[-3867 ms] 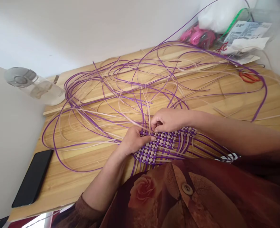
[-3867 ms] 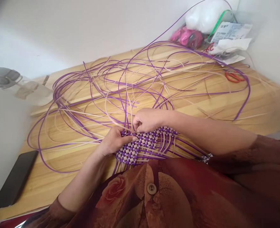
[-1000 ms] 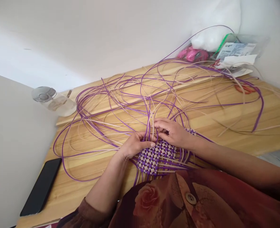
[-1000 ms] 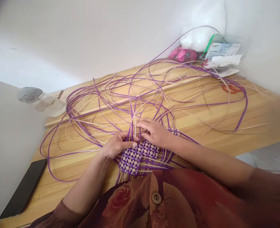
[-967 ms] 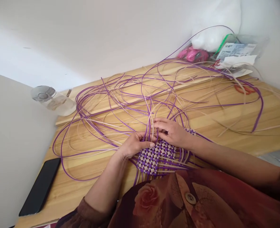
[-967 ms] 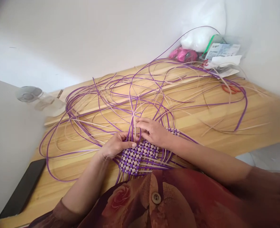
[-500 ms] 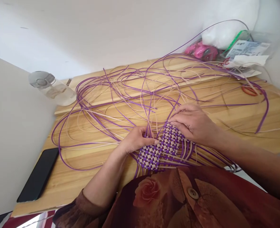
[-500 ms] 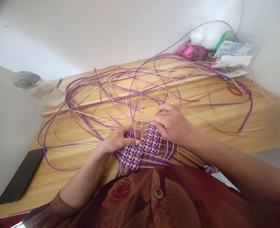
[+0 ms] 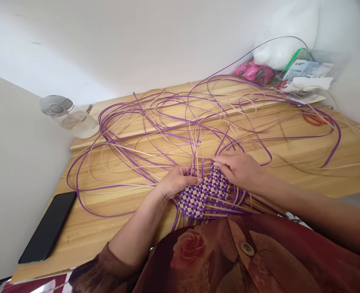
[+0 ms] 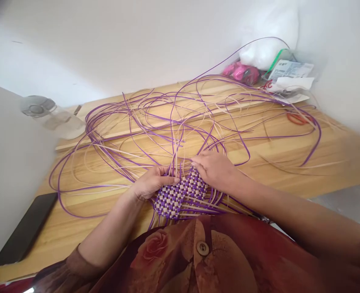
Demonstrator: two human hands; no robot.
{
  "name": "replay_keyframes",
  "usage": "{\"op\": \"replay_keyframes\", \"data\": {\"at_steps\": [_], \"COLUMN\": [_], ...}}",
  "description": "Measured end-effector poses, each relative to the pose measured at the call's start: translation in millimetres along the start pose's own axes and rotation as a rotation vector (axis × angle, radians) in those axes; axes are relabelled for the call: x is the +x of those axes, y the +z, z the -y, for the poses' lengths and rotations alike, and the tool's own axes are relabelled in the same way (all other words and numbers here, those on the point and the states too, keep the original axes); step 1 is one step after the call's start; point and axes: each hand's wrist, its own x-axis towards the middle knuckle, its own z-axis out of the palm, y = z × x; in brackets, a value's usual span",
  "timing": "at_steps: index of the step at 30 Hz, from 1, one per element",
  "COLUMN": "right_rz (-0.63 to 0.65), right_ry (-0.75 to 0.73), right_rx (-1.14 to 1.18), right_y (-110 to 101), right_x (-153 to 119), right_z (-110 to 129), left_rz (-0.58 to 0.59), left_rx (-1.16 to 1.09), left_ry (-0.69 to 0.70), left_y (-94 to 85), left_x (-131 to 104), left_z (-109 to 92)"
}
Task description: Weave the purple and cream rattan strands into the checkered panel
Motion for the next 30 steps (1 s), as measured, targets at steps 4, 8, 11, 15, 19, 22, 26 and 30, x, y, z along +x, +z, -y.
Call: {"op": "replay_keyframes", "data": {"at_steps": [4, 8, 11, 15, 19, 22, 26, 30], "right_rz": [0.228, 0.502, 0.628, 0.51, 0.553, 0.592, 0.121, 0.047], "right_ry": [0.017, 0.207, 0.532, 0.736, 0.707, 0.491, 0.028, -0.316], "right_rx": [0.026, 0.45, 0.96, 1.477, 1.559, 1.089, 0.351, 0.272], "right_y": [-10.1, -17.0, -9.0, 9.5, 14.5, 3.2, -11.0, -4.1], "right_x": [-11.4, -10.2, -7.6, -14.1, -23.2, -18.6, 3.2, 22.4], "right_z": [28.8, 43.2, 47.8, 61.6, 66.6, 48.9, 12.7, -5.2], "left_rz": [-0.029, -0.019, -0.038, -0.073, -0.137, -0.179, -0.184, -0.166], "left_rx": [-0.009, 0.006, 0.047, 0.094, 0.205, 0.248, 0.234, 0.188], "left_ry": [0.007, 0.046, 0.09, 0.132, 0.165, 0.167, 0.166, 0.185], "left_y": [1.0, 1.7, 3.1, 6.7, 11.2, 13.4, 13.4, 12.3], "left_x": [1.2, 1.4, 2.3, 4.4, 4.7, 4.0, 3.9, 4.8], "left_z": [2.3, 3.9, 5.0, 7.1, 6.9, 5.7, 6.4, 8.5]}}
